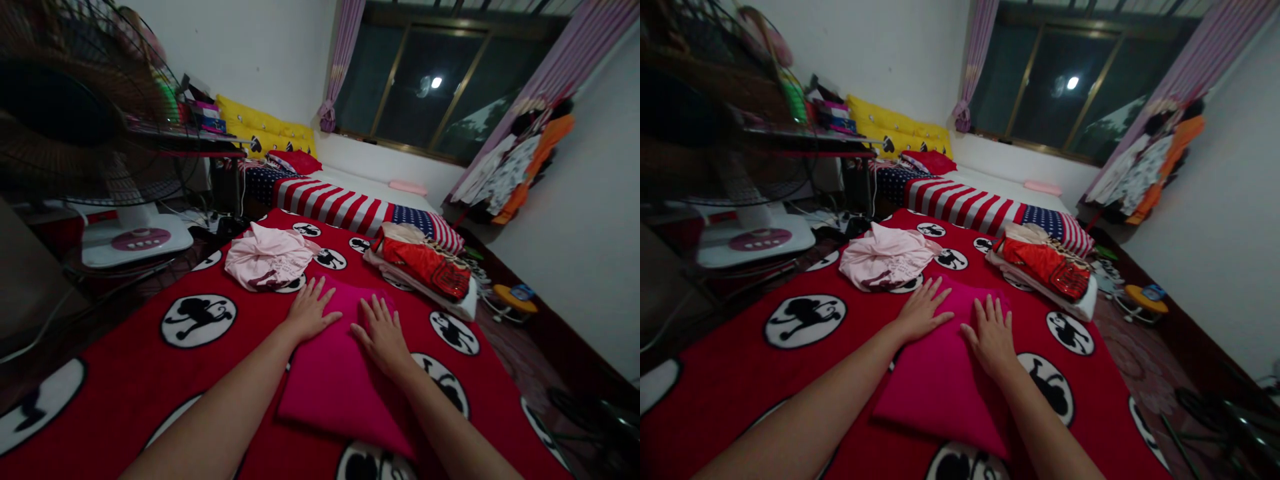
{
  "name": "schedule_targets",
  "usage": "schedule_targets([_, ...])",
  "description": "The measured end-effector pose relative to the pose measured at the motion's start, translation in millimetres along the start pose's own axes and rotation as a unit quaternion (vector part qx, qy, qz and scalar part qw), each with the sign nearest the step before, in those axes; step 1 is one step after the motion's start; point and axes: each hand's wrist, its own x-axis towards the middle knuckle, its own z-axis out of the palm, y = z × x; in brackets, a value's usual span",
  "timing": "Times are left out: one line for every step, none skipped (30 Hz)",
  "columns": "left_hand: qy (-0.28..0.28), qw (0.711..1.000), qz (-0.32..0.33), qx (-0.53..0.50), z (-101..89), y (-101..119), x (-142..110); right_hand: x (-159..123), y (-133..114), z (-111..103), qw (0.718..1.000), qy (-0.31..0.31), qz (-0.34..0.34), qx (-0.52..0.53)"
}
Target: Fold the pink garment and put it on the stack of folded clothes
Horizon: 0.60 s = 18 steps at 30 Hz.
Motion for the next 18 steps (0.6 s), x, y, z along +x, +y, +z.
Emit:
schedule_targets([-0.001,1.000,0.003,-0.003,0.3,-1,0,-13,-10,-7,0.999,0.009,-0.032,0.008])
schedule_targets([-0.001,1.000,0.005,-0.007,0.9,-2,0,-29,-19,-13,0.996,0.010,-0.081,0.022])
schedule_targets([0.001,1.000,0.006,-0.012,1.5,-3,0,-45,-28,-17,0.990,-0.005,-0.137,0.037])
schedule_targets([0.005,1.000,0.008,-0.017,2.3,-3,0,-60,-36,-20,0.981,-0.031,-0.184,0.049])
schedule_targets([0.011,1.000,0.008,-0.023,3.0,-4,0,-74,-41,-19,0.974,-0.052,-0.213,0.052])
schedule_targets([0.017,0.999,0.008,-0.030,3.7,-5,0,-86,-45,-17,0.970,-0.065,-0.231,0.050])
schedule_targets([0.025,0.999,0.008,-0.039,4.2,-5,0,-94,-47,-12,0.968,-0.069,-0.238,0.043])
schedule_targets([0.033,0.998,0.007,-0.050,4.6,-6,1,-100,-48,-6,0.968,-0.063,-0.239,0.033])
schedule_targets([0.043,0.997,0.007,-0.064,4.8,-7,2,-102,-48,1,0.970,-0.049,-0.238,0.023])
schedule_targets([0.056,0.995,0.005,-0.082,4.8,-8,3,-103,-47,8,0.970,-0.032,-0.242,0.015])
schedule_targets([0.072,0.992,0.003,-0.107,4.7,-10,4,-102,-45,14,0.968,-0.013,-0.250,0.011])
schedule_targets([0.092,0.986,0.002,-0.140,4.6,-11,5,-100,-43,18,0.965,0.006,-0.262,0.013])
schedule_targets([0.113,0.977,0.001,-0.180,4.4,-13,7,-98,-41,21,0.960,0.022,-0.278,0.023])
schedule_targets([0.137,0.965,-0.001,-0.223,4.4,-15,8,-95,-38,20,0.954,0.032,-0.294,0.045])
schedule_targets([0.161,0.950,-0.005,-0.266,4.5,-17,10,-91,-36,16,0.950,0.033,-0.301,0.077])
schedule_targets([0.185,0.934,-0.010,-0.306,4.8,-19,11,-87,-34,9,0.949,0.026,-0.292,0.121])
schedule_targets([0.207,0.917,-0.018,-0.341,5.2,-21,12,-83,-33,-2,0.949,0.013,-0.263,0.171])
schedule_targets([0.226,0.901,-0.027,-0.368,5.8,-22,13,-77,-32,-14,0.949,0.002,-0.218,0.227])
